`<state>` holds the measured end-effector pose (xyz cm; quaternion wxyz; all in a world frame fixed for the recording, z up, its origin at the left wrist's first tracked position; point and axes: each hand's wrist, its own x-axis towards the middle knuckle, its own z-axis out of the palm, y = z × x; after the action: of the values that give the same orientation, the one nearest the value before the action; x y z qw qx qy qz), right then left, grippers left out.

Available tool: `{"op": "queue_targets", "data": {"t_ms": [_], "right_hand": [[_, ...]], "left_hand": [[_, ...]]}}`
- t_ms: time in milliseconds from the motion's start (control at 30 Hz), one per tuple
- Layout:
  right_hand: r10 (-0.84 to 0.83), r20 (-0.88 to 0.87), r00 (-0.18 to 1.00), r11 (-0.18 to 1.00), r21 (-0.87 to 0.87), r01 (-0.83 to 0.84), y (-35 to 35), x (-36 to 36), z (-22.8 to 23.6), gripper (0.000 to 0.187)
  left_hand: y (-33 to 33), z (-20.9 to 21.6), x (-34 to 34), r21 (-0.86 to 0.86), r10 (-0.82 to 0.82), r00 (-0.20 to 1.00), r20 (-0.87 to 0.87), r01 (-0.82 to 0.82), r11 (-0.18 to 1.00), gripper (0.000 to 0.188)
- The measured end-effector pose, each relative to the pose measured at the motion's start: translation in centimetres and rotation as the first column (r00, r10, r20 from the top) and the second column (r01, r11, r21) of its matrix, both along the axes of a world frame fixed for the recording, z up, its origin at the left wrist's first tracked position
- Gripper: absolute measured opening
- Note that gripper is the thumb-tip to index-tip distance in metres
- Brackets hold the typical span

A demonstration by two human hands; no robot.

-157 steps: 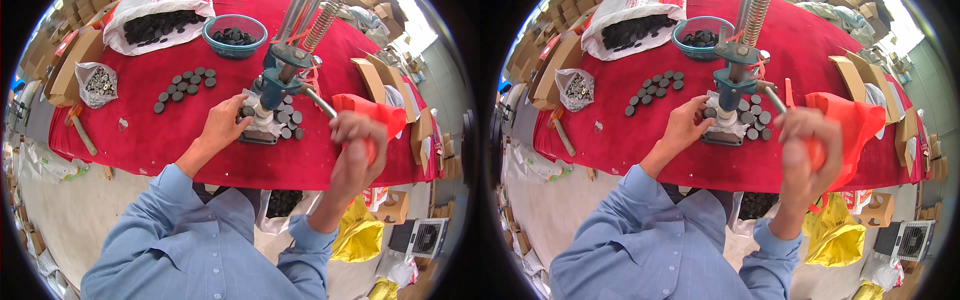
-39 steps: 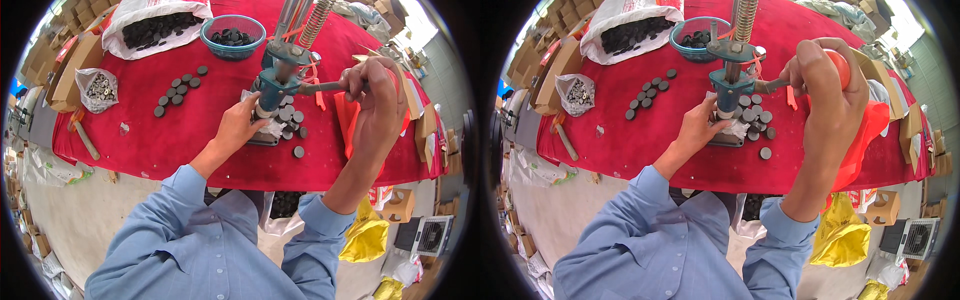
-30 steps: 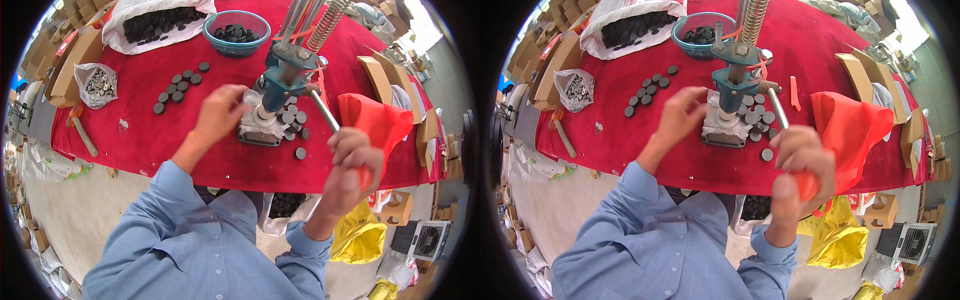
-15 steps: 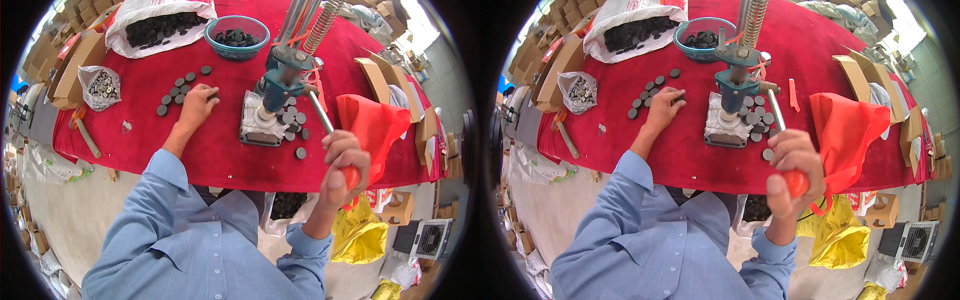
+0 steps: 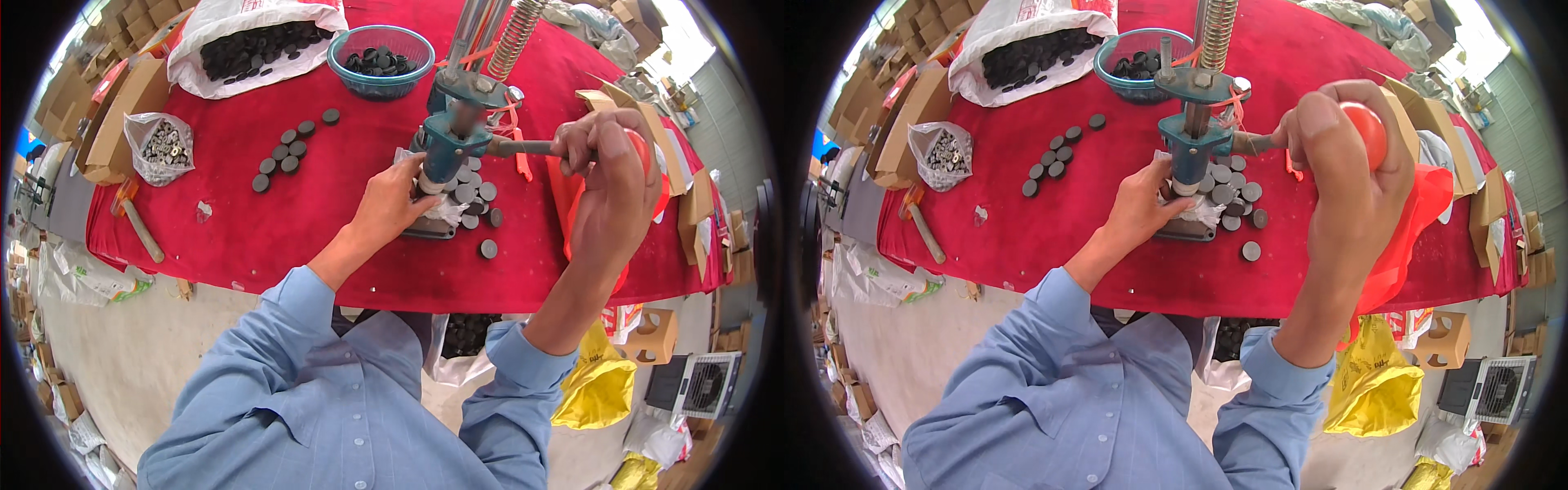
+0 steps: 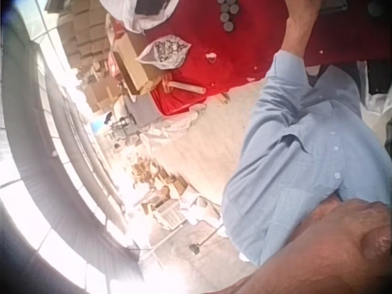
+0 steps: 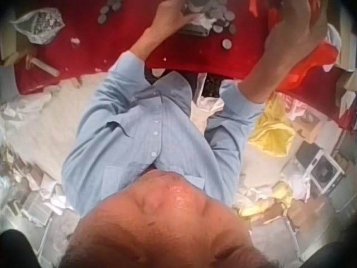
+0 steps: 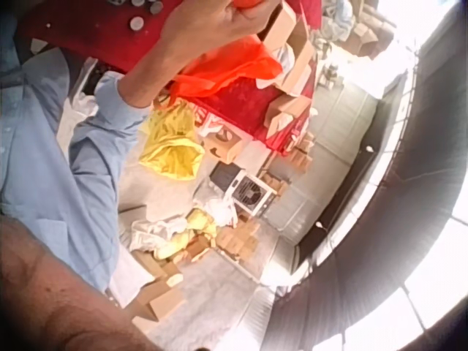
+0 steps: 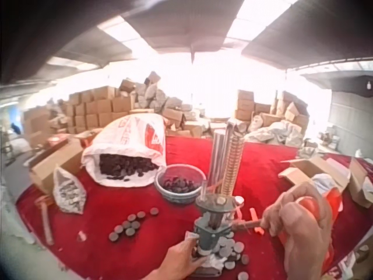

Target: The person arranges small, round, dark gray objects on a red tablecloth. They then use a manual press tool to process these objects one by one, placing each into the press, operating the handle, and removing the processed item.

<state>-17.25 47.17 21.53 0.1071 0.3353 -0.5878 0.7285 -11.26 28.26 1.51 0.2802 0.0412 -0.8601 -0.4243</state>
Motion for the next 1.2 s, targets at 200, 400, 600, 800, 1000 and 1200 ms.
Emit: {"op": "queue_targets", "data": {"t_ms": [200, 400, 600, 800, 1000, 1200], "right_hand": [[0.046, -0.251, 0.967, 0.996, -0.066, -0.065, 1.8, 2.8, -5.5, 0.022], [-0.065, -0.308, 0.949, 0.992, -0.121, 0.029, 3.0, 6.4, -14.8, 0.032], [-0.021, -0.331, 0.943, 0.999, -0.048, 0.005, 3.7, 5.7, -13.5, 0.035], [0.055, -0.339, 0.939, 0.998, 0.009, -0.056, 3.5, 3.9, -8.7, 0.034], [-0.026, -0.058, 0.998, 0.996, 0.083, 0.031, 1.0, 0.4, -1.0, 0.027], [0.05, -0.005, 0.999, 0.999, 0.021, -0.05, -0.3, -1.2, 0.6, 0.028]], "left_hand": [[-1.8, 2.0, 0.8, 0.04, -0.037, 0.999, 0.001, 0.037, 0.999, 0.055], [-12.6, -0.3, -1.9, -0.471, 0.384, 0.921, -0.064, -0.367, 0.802, 0.035], [-17.8, -4.5, -4.0, -0.631, 0.379, 0.925, 0.0, -0.294, 0.718, 0.036], [-14.1, -3.7, -1.9, -0.567, 0.232, 0.971, 0.056, -0.16, 0.808, 0.038], [-5.5, 0.9, 2.1, -0.178, -0.015, 1.0, 0.012, 0.016, 0.984, 0.063], [-1.8, 0.0, 0.8, -0.212, -0.034, 0.996, -0.082, 0.016, 0.977, 0.08]]}}
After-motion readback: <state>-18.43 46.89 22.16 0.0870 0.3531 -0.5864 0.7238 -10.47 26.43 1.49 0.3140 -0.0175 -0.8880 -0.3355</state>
